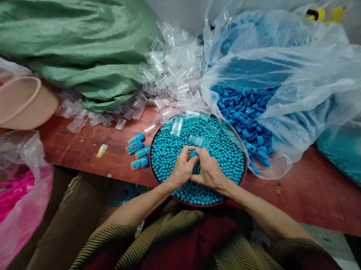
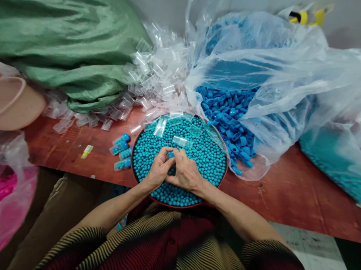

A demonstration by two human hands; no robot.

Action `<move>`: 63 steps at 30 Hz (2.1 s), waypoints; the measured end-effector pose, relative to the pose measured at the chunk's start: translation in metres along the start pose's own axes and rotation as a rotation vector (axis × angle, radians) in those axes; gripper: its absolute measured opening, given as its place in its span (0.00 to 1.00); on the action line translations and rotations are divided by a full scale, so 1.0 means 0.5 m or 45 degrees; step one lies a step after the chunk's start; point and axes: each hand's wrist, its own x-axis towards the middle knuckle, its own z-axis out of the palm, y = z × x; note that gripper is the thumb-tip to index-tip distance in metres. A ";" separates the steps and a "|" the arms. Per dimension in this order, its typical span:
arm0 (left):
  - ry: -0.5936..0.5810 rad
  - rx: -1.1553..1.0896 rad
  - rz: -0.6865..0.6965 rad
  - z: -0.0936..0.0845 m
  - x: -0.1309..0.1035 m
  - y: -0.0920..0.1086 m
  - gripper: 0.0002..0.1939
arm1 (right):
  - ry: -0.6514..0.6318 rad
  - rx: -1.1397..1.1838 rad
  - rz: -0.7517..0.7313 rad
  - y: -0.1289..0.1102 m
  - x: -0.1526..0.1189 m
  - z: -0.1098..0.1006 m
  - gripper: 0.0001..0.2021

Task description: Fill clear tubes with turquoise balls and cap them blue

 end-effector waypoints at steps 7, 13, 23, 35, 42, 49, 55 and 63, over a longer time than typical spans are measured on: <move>0.068 0.360 0.102 -0.033 -0.008 -0.003 0.07 | -0.185 -0.022 0.036 -0.045 0.008 0.006 0.37; 0.404 0.820 0.156 -0.211 -0.035 0.019 0.18 | -0.162 -0.289 0.107 -0.012 0.040 -0.040 0.28; 0.703 1.715 0.382 -0.240 -0.015 -0.003 0.23 | -0.168 -0.637 0.273 0.089 0.076 -0.041 0.13; 0.419 1.506 0.558 -0.342 -0.006 -0.162 0.20 | -0.013 0.241 0.289 0.114 0.066 -0.037 0.11; 0.789 1.640 0.559 -0.311 -0.016 -0.088 0.19 | -0.045 0.037 0.196 0.096 0.056 -0.053 0.10; -0.267 1.469 0.600 -0.101 0.038 0.027 0.26 | -0.099 -0.187 -0.499 0.027 0.056 -0.074 0.11; -0.587 1.185 0.221 -0.100 0.066 0.015 0.15 | 0.010 0.064 -0.602 0.040 0.030 -0.099 0.10; -0.167 1.132 0.448 -0.109 0.041 0.009 0.14 | 0.044 0.310 -0.083 0.071 0.033 -0.052 0.10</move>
